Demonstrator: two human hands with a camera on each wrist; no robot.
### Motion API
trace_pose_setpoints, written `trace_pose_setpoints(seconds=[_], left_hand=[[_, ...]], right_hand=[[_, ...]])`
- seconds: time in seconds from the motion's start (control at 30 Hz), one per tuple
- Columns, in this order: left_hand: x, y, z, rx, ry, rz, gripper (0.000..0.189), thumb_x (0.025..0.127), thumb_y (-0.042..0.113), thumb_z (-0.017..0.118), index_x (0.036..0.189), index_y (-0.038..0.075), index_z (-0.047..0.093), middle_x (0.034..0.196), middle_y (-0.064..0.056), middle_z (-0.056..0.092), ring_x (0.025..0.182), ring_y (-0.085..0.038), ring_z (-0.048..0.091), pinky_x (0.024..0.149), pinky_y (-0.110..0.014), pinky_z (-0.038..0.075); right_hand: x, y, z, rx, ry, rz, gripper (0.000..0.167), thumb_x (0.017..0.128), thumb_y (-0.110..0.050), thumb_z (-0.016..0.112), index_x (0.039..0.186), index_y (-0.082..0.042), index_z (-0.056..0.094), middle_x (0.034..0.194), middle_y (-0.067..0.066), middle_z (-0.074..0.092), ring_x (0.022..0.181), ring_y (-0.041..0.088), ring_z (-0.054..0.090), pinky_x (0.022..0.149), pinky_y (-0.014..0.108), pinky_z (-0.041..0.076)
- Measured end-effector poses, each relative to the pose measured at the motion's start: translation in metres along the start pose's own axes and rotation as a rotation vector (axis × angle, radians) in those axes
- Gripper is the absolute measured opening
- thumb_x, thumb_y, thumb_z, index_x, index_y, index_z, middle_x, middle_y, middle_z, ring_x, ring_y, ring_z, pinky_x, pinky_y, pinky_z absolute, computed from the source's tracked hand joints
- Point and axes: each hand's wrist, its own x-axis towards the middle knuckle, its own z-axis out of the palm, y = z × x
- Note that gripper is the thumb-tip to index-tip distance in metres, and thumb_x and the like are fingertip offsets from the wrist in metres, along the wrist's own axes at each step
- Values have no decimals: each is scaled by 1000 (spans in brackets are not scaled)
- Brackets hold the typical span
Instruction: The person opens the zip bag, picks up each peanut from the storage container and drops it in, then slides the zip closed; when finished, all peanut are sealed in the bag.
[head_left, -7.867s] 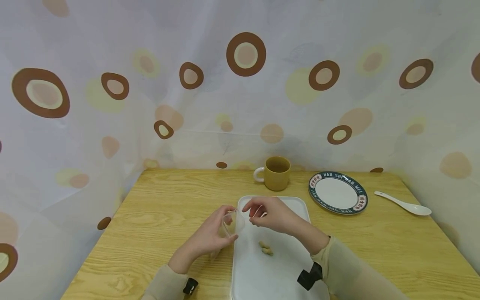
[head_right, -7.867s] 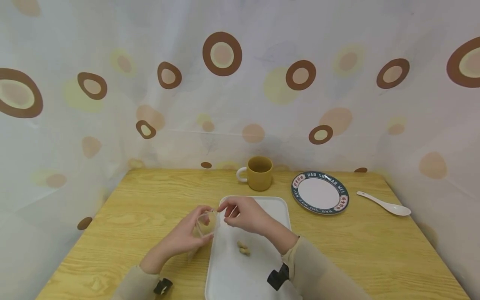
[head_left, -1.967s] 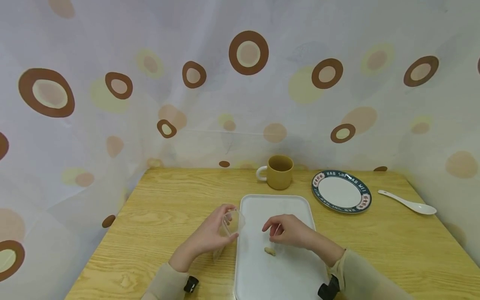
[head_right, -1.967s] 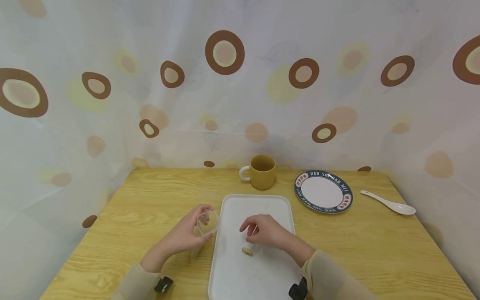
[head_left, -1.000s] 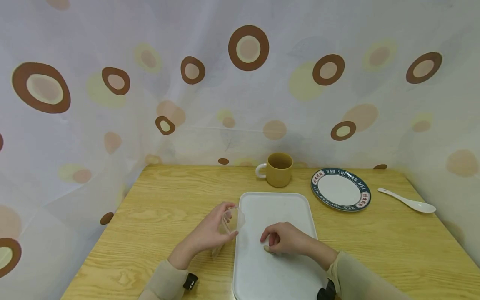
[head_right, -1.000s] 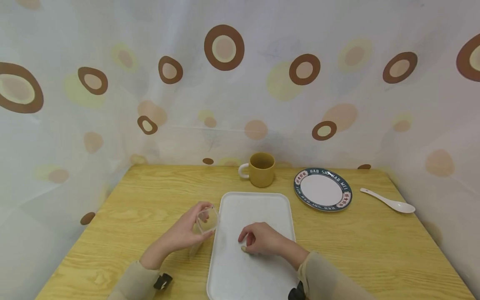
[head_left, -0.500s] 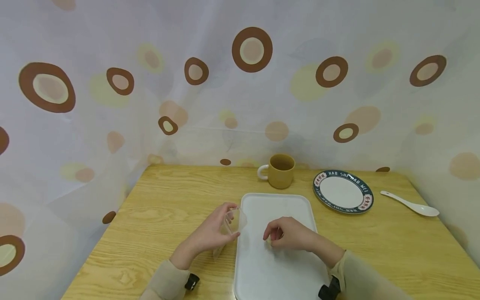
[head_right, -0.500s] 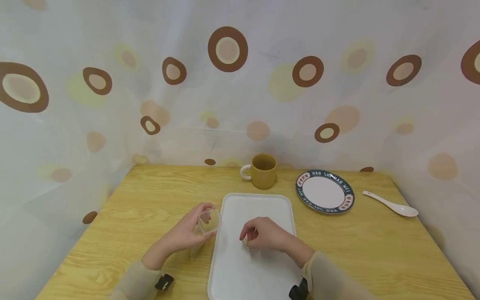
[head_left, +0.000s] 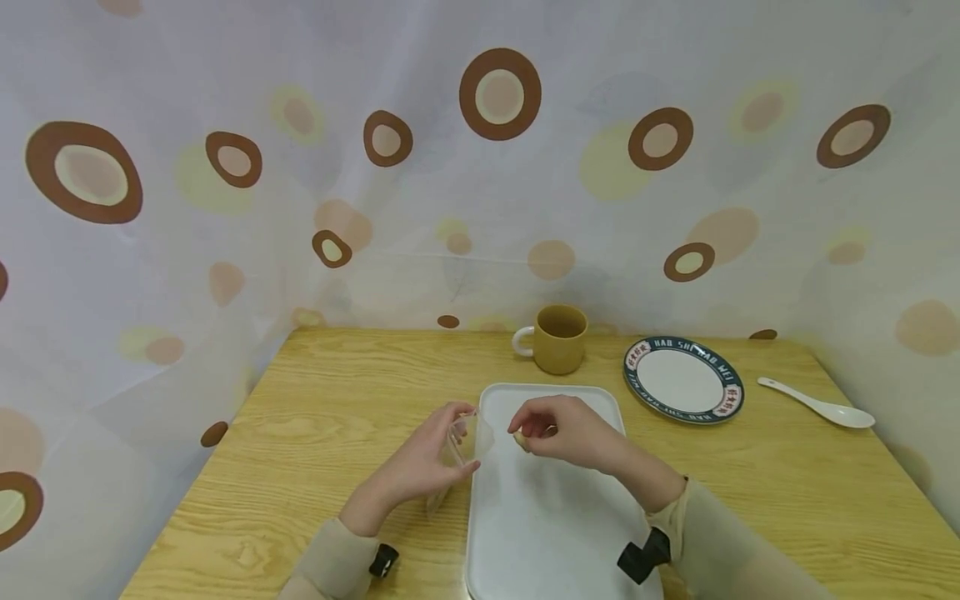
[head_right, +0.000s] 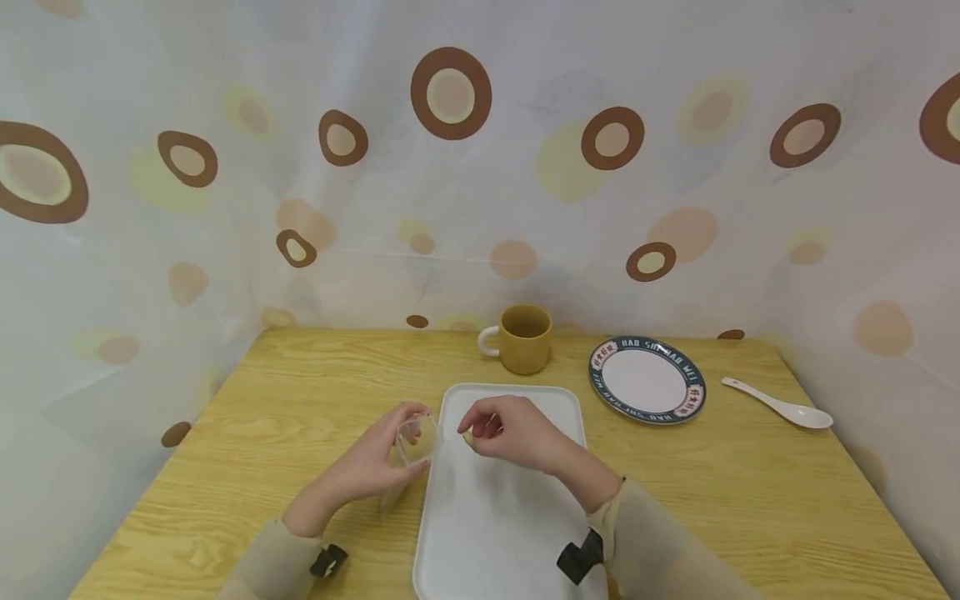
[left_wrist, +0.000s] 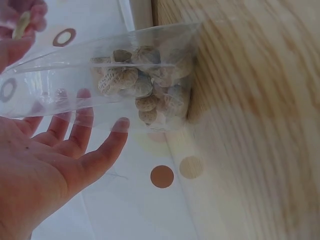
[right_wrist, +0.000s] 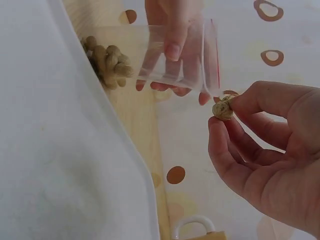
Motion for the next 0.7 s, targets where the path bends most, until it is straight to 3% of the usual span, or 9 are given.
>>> trace_pose_setpoints(seconds=[0.27, 0.5, 0.7], left_hand=[[2, 0, 0, -7, -10, 7, 68, 85, 22, 74, 142, 8, 40, 139, -17, 51, 116, -27, 57, 100, -50, 47], [3, 0, -1, 6, -4, 22, 68, 85, 22, 74, 142, 7, 40, 138, -17, 51, 115, -26, 57, 100, -49, 47], [3, 2, -3, 13, 4, 24, 68, 85, 24, 74, 141, 8, 41, 139, -12, 51, 121, -27, 54, 104, -51, 44]], right_hand=[[9, -14, 1, 57, 32, -11, 13, 89, -8, 69, 100, -14, 72, 87, -2, 64, 82, 14, 59, 75, 27, 54], [15, -23, 4, 69, 50, -37, 14, 89, -7, 68, 102, -12, 71, 87, -2, 64, 84, 12, 60, 75, 24, 54], [20, -30, 5, 110, 51, -39, 15, 89, -6, 68, 103, -11, 72, 88, 0, 66, 85, 12, 61, 78, 30, 55]])
